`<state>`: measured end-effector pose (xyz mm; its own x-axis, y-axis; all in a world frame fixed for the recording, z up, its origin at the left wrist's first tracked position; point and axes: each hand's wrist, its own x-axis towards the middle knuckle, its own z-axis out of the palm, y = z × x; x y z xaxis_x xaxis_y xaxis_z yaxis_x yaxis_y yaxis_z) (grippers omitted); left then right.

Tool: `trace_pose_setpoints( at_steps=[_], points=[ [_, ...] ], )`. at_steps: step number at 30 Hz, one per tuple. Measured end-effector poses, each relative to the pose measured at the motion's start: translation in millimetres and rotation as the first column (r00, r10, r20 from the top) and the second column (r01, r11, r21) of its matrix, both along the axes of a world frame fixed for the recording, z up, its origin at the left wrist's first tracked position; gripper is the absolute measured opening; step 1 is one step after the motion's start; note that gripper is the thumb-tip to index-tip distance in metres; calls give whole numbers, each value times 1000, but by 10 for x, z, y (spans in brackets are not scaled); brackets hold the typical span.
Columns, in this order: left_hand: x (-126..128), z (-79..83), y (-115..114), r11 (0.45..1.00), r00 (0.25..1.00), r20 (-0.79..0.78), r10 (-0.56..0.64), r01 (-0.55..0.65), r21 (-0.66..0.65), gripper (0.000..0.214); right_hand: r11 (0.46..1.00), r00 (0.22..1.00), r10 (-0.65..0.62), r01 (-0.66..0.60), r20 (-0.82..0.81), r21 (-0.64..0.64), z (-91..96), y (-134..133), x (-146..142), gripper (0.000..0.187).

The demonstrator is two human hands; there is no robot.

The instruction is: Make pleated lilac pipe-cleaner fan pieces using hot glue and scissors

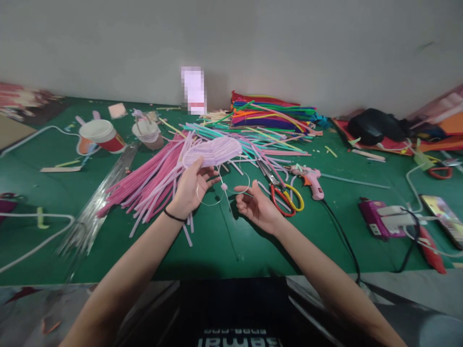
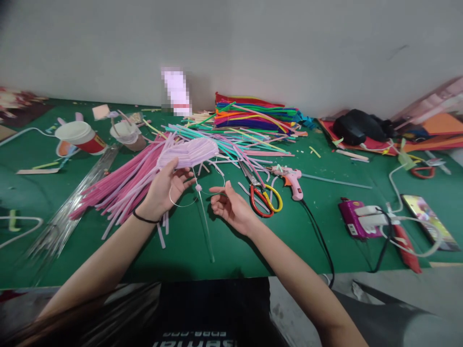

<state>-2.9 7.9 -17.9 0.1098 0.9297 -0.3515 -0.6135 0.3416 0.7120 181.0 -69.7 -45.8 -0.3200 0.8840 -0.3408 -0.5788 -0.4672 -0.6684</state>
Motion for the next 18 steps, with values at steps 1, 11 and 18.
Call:
trace_pose_setpoints(
  at_steps=[1,11,18],
  points=[
    [2,0,-2,1000,1000,5,9,-9,7,21,998,997,-22,17,77,63,-12,-14,-36,43],
    [82,62,-156,983,986,109,-129,112,146,45,981,975,190,-186,-118,44,147,37,-20,55],
    [237,-4,-335,941,949,104,-298,274,198,59,998,984,6,5,-178,63,195,57,26,20]
  ],
)
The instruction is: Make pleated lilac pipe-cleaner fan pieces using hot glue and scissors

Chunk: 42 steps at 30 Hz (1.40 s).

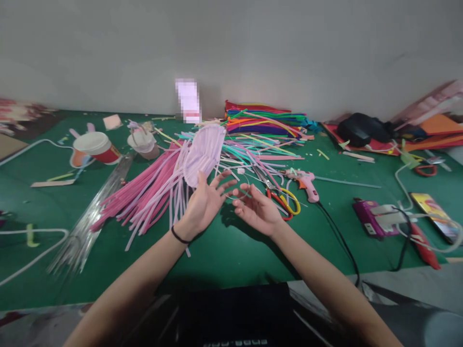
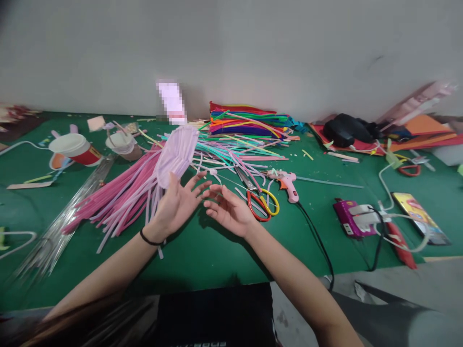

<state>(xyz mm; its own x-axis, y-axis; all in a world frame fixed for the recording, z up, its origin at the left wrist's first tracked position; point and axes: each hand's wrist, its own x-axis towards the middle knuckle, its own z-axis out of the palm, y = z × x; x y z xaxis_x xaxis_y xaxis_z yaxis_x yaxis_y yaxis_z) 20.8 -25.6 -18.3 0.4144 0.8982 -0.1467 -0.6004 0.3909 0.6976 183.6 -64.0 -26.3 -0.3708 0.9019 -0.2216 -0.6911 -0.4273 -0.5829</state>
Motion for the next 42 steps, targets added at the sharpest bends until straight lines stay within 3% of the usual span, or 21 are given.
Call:
trace_pose_setpoints(
  at_steps=[3,4,5,6,7,8,9,10,11,12,13,15,17,19,23,26,30,34,38,42],
  points=[
    [-91,-22,-201,987,981,-133,-142,151,54,56,990,984,-102,85,147,114,37,31,51,16],
    [-174,4,-274,971,952,-223,-212,230,59,49,985,975,-110,81,191,154,52,50,96,18],
    [-274,51,-340,921,873,-340,-350,387,45,42,982,967,-101,59,233,182,67,72,150,19],
    [-381,117,-393,813,721,-475,-504,582,21,38,980,958,-77,23,276,195,79,97,208,21],
    [-480,194,-425,658,526,-596,-607,753,-6,36,980,946,-43,-22,321,196,88,124,264,23],
    [-558,273,-432,563,394,-701,-595,826,-13,34,980,928,-4,-72,373,188,94,152,313,24],
    [-607,343,-413,578,376,-796,-475,815,40,31,978,903,30,-116,429,175,99,181,350,26],
    [-619,395,-367,660,410,-869,-275,738,139,25,974,872,52,-152,487,167,103,209,372,28],
    [-597,423,-301,741,457,-888,-42,611,279,21,969,835,63,-182,546,166,108,236,380,30],
    [-546,424,-220,787,479,-864,158,467,403,19,962,794,64,-209,605,173,114,262,373,31],
    [-473,403,-134,803,491,-820,296,337,492,19,954,749,55,-235,661,187,121,285,355,33],
    [-304,321,26,796,532,-745,402,199,571,18,929,651,5,-284,759,238,129,321,297,32],
    [-160,228,136,788,537,-756,374,246,564,5,902,555,-111,-293,824,318,115,339,231,29],
    [-81,145,193,793,540,-772,335,282,541,10,880,486,-252,-243,837,407,73,340,176,24],
    [-78,-16,242,883,657,-748,91,295,366,22,862,442,-450,-12,776,506,-53,297,111,14],
    [-102,-114,262,924,722,-692,-21,278,262,25,873,435,-462,66,773,484,-122,268,92,15],
    [-98,-145,270,945,721,-693,-7,232,233,28,895,444,-426,78,788,440,-153,259,73,24],
    [-89,-130,280,956,749,-661,-30,215,200,26,883,441,-438,48,783,467,-151,244,43,11],
    [-92,-131,283,962,763,-646,-38,202,183,27,861,389,-474,17,790,508,-165,221,37,11],
    [-106,-101,275,963,717,-695,-54,222,154,29,818,300,-527,-76,795,571,-190,217,60,14]
  ],
)
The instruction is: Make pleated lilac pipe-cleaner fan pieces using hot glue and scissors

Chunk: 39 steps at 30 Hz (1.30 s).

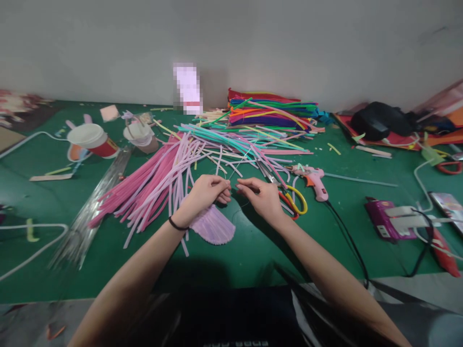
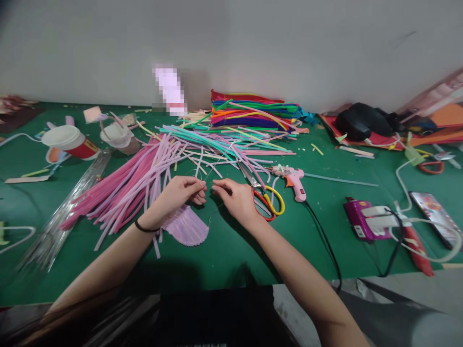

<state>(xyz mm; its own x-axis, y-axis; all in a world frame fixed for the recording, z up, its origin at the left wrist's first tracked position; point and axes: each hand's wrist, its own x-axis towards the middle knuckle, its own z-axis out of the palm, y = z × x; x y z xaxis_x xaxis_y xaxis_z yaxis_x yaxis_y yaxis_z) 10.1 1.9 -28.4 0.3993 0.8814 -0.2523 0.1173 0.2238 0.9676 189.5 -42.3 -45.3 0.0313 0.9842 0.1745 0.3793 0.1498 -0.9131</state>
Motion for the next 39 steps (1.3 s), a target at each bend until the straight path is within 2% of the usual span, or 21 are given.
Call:
trace_pose_setpoints(
  at_steps=[3,6,15,22,27,31,36,39],
  points=[
    [-16,32,3,1000,997,-75,-16,16,5,27,1000,999,7,-8,53,29,-7,2,7,21],
    [-21,46,8,1000,994,-105,6,-3,28,26,1000,1000,-21,21,-20,-5,-8,-10,4,27],
    [8,66,-22,997,993,-98,62,-57,52,23,998,999,0,-3,49,64,3,-53,7,22],
    [-7,59,1,996,992,-92,86,-84,31,22,997,984,13,-26,-178,-74,-36,-77,-2,42],
    [-5,56,-4,992,989,-83,123,-119,45,20,999,987,15,-23,-162,-47,-69,-106,-19,35],
    [-9,30,-1,992,990,-78,120,-117,42,21,998,991,42,-47,-127,-44,-60,-97,-1,39],
    [-28,11,21,993,991,-80,112,-108,49,21,990,961,91,-115,-261,-79,-70,-59,47,51],
    [-33,16,29,992,990,-74,120,-117,41,22,989,955,102,-128,-279,-77,-80,-60,56,48]
  ],
)
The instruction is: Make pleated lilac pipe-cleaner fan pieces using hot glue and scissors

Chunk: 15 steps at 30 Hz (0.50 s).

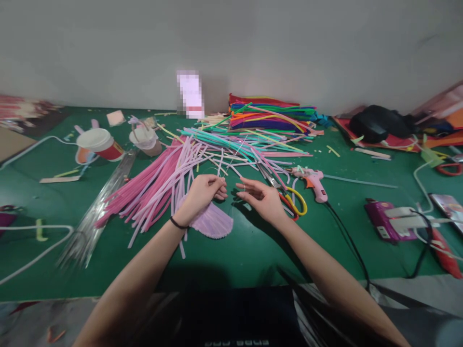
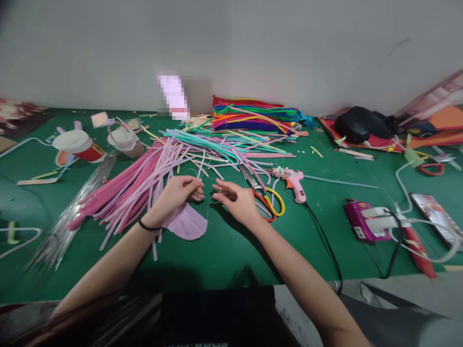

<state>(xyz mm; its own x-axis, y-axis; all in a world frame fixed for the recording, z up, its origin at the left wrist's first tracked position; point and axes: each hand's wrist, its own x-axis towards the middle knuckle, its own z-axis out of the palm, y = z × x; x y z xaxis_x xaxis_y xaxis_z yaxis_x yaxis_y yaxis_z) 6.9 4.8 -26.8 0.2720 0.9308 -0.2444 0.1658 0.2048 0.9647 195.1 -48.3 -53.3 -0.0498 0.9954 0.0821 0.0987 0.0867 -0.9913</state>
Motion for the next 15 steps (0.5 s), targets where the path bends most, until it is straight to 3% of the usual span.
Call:
trace_pose_setpoints(
  at_steps=[9,15],
  points=[
    [0,26,-17,1000,1000,-6,17,-17,-1,21,1000,992,3,-5,130,12,75,-43,-13,44],
    [-52,47,-39,986,976,-194,-104,126,109,26,993,1000,-24,22,-19,-120,92,31,44,44]
  ],
)
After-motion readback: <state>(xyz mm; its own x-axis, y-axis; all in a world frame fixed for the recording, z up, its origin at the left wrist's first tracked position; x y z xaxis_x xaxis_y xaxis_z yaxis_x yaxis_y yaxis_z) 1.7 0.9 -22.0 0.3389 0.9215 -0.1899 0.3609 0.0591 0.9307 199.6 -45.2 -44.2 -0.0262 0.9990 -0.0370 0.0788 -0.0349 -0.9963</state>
